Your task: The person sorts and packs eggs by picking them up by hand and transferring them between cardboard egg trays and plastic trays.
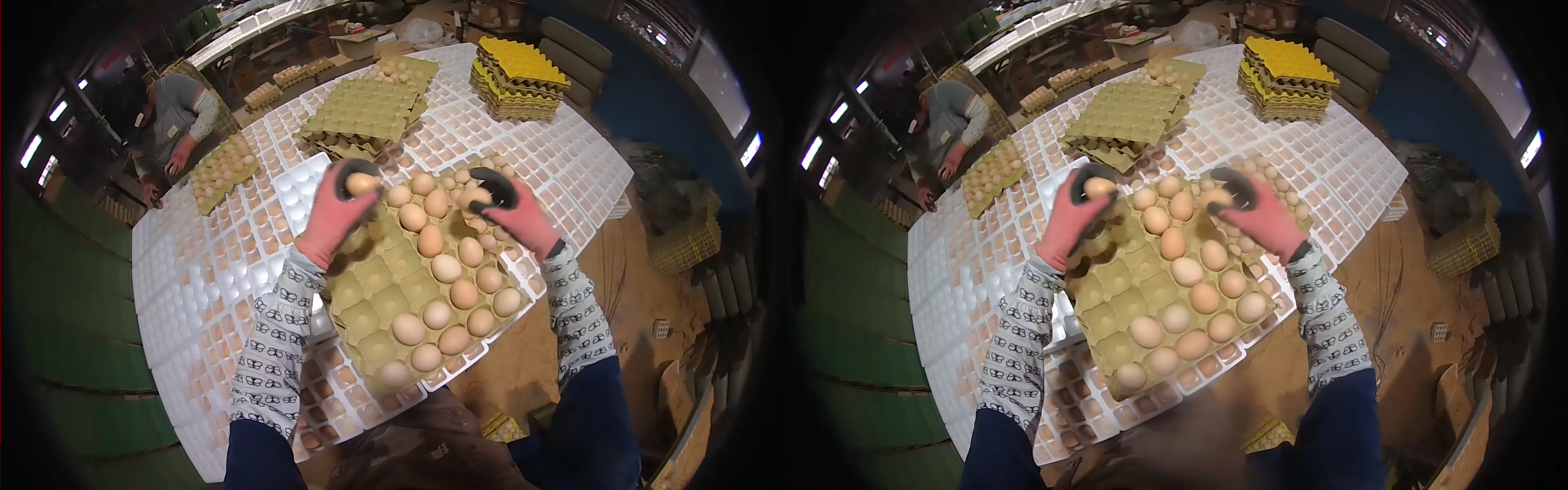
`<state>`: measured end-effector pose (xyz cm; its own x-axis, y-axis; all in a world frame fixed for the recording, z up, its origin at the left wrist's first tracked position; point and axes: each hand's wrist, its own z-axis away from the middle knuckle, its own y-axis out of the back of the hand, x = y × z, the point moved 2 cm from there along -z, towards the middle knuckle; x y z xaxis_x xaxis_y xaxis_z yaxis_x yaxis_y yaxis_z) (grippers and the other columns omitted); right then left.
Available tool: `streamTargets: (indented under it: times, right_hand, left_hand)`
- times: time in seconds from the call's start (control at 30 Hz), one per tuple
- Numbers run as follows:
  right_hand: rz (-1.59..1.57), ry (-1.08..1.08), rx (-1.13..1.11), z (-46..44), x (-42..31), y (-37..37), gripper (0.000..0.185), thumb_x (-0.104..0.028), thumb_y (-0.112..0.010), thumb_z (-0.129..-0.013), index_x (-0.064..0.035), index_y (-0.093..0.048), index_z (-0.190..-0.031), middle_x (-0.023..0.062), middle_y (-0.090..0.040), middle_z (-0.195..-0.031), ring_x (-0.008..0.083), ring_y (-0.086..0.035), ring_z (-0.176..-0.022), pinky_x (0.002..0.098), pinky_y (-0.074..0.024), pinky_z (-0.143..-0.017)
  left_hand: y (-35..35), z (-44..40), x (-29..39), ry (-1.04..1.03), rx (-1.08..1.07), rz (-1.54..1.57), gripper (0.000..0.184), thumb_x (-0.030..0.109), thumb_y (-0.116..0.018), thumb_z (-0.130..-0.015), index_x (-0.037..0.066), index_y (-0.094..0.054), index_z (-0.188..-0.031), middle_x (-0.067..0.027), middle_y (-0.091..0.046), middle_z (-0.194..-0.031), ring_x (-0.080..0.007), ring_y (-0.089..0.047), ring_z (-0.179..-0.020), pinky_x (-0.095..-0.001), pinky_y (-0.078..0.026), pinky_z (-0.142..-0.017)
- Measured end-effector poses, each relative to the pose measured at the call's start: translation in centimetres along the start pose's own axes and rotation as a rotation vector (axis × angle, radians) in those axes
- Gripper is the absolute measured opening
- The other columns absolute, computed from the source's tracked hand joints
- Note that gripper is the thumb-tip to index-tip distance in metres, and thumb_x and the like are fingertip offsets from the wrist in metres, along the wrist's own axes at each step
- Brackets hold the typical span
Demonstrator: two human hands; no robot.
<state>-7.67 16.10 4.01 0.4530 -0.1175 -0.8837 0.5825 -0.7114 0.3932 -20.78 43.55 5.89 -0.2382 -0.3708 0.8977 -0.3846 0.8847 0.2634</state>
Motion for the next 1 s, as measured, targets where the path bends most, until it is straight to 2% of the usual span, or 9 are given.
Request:
streamTargets:
  times: [0.13, 0.27, 0.43, 0.57, 0.6, 0.7, 0.87, 0.93, 1.0]
  right_hand:
    - [-0.476, -0.191, -0.101, -3.1, 0.4, 1.5, 0.027, -0.019, -0.057, -0.091, 0.0020, -0.066, -0.105, 0.0069, -0.063, -0.109, 0.0140, -0.061, -0.094, 0.0284, -0.0512, -0.082]
    - [0.922, 0.159, -0.525, -5.3, -2.1, -3.8, 0.071, -0.019, -0.074, -0.071, -0.0077, -0.042, -0.134, 0.0196, -0.053, -0.123, 0.0356, -0.057, -0.107, 0.0442, -0.0458, -0.092]
    - [-0.120, -0.050, -0.261, -5.9, 2.1, -0.5, 0.060, -0.016, -0.072, -0.080, -0.0058, -0.046, -0.133, 0.0043, -0.057, -0.113, 0.0112, -0.056, -0.092, 0.0283, -0.0503, -0.075]
    - [-0.533, -0.162, -0.290, -8.1, 2.8, 1.2, 0.063, -0.007, -0.068, -0.079, -0.0029, -0.046, -0.138, 0.0063, -0.055, -0.127, 0.0140, -0.059, -0.105, 0.0250, -0.0519, -0.082]
    - [-0.218, 0.109, -0.353, -9.7, 3.2, 0.1, 0.058, -0.011, -0.072, -0.078, -0.0082, -0.053, -0.133, 0.0075, -0.049, -0.135, 0.0185, -0.059, -0.111, 0.0298, -0.0521, -0.086]
    - [1.110, 0.403, -0.426, -10.8, -0.7, -3.3, 0.054, -0.023, -0.078, -0.075, -0.0185, -0.061, -0.126, 0.0076, -0.041, -0.140, 0.0214, -0.053, -0.117, 0.0337, -0.0495, -0.093]
    - [-0.139, -0.092, -0.355, -10.9, -0.1, -1.0, 0.042, -0.029, -0.063, -0.091, -0.0047, -0.059, -0.125, 0.0071, -0.059, -0.120, 0.0165, -0.059, -0.099, 0.0279, -0.0495, -0.079]
    - [-0.032, -0.198, -0.311, -10.4, 0.0, -0.9, 0.044, -0.037, -0.047, -0.099, -0.0011, -0.059, -0.122, 0.0069, -0.064, -0.106, 0.0130, -0.058, -0.089, 0.0261, -0.0485, -0.070]
    - [0.033, -0.181, -0.370, -8.1, -5.6, -4.2, 0.051, -0.043, -0.039, -0.101, -0.0005, -0.060, -0.121, 0.0073, -0.064, -0.105, 0.0127, -0.058, -0.084, 0.0261, -0.0484, -0.067]
  left_hand:
    - [-0.2, -4.2, -1.6, 0.374, -0.170, -0.014, 0.042, 0.032, -0.067, -0.083, 0.001, -0.062, -0.111, -0.0117, -0.065, -0.096, -0.0187, -0.062, -0.089, -0.0293, -0.052, -0.077]
    - [-4.1, -4.8, -1.6, 0.335, -0.330, -0.892, 0.067, 0.047, -0.075, -0.070, -0.006, -0.059, -0.107, -0.0235, -0.066, -0.104, -0.0354, -0.064, -0.095, -0.0392, -0.051, -0.083]
    - [-0.4, -3.2, -3.1, 0.492, -0.046, 0.454, 0.045, 0.027, -0.074, -0.080, -0.002, -0.057, -0.111, -0.0122, -0.065, -0.095, -0.0182, -0.064, -0.078, -0.0297, -0.054, -0.064]
    - [-1.4, -2.6, -0.2, 0.288, -0.292, 0.238, 0.043, 0.021, -0.073, -0.082, 0.003, -0.058, -0.118, -0.0079, -0.061, -0.108, -0.0152, -0.062, -0.082, -0.0285, -0.052, -0.070]
    - [-2.3, -2.6, -0.3, -0.152, -0.266, -0.478, 0.048, 0.030, -0.074, -0.079, 0.002, -0.060, -0.116, -0.0129, -0.057, -0.117, -0.0232, -0.064, -0.090, -0.0322, -0.052, -0.078]
    - [-6.1, -2.2, 0.8, -0.020, -0.469, -1.218, 0.056, 0.041, -0.077, -0.073, 0.003, -0.062, -0.112, -0.0182, -0.049, -0.127, -0.0356, -0.061, -0.098, -0.0383, -0.050, -0.083]
    - [-1.7, -0.7, 0.4, 0.155, -0.309, -0.427, 0.048, 0.040, -0.072, -0.081, 0.001, -0.063, -0.108, -0.0140, -0.056, -0.116, -0.0214, -0.063, -0.087, -0.0349, -0.052, -0.074]
    - [1.7, 1.2, 1.0, -0.050, -0.191, 0.083, 0.039, 0.033, -0.064, -0.091, 0.001, -0.059, -0.114, -0.0093, -0.062, -0.098, -0.0129, -0.061, -0.075, -0.0297, -0.051, -0.068]
    - [5.0, 7.6, -0.2, 0.371, -0.081, 0.707, 0.055, 0.053, -0.045, -0.096, 0.005, -0.055, -0.122, -0.0099, -0.064, -0.099, -0.0149, -0.062, -0.072, -0.0285, -0.051, -0.060]
